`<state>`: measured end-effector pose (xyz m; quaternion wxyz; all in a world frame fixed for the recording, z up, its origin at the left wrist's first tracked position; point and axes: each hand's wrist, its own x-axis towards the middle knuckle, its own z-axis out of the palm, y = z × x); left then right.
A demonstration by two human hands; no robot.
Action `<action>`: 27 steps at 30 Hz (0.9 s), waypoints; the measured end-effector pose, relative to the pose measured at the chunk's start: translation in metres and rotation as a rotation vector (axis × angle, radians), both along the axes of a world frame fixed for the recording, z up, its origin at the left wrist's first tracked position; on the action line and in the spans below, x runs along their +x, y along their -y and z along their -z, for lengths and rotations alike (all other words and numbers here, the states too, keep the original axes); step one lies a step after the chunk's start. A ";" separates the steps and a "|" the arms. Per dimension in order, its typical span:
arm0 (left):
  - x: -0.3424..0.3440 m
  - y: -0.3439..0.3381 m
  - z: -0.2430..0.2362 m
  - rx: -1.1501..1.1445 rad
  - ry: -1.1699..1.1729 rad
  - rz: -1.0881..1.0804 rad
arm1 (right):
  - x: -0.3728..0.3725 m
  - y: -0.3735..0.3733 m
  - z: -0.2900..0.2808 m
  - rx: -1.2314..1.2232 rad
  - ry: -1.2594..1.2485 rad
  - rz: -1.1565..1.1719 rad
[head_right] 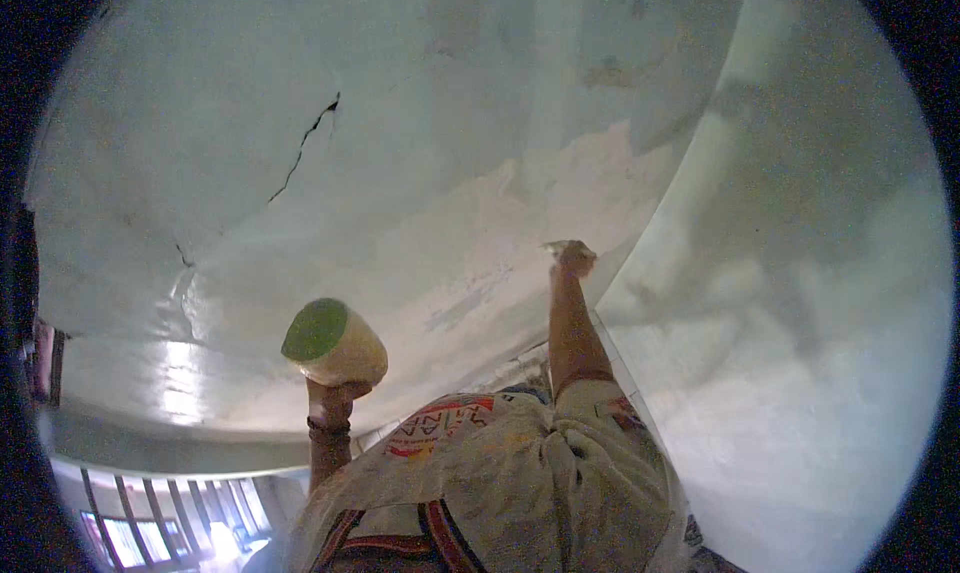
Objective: Painting a white ceiling with green paint using a paintbrush.
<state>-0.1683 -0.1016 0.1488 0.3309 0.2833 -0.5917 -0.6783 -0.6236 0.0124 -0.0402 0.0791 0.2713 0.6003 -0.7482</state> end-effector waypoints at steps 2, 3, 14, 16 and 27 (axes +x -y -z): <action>-0.011 -0.008 -0.020 0.067 -0.055 -0.047 | 0.026 -0.007 -0.005 -0.399 -0.250 -0.074; -0.013 -0.011 -0.029 0.106 0.037 -0.088 | 0.038 -0.015 -0.038 -0.371 -0.317 -0.252; -0.010 -0.009 -0.041 -0.380 -0.185 0.184 | 0.190 -0.024 -0.344 -0.695 -1.362 -1.416; 0.001 0.001 -0.039 -0.394 -0.149 0.225 | 0.214 -0.003 -0.356 -0.609 -1.358 -1.558; 0.027 -0.014 -0.032 -0.560 -0.177 0.017 | 0.285 0.057 -0.396 -0.108 -1.445 -2.221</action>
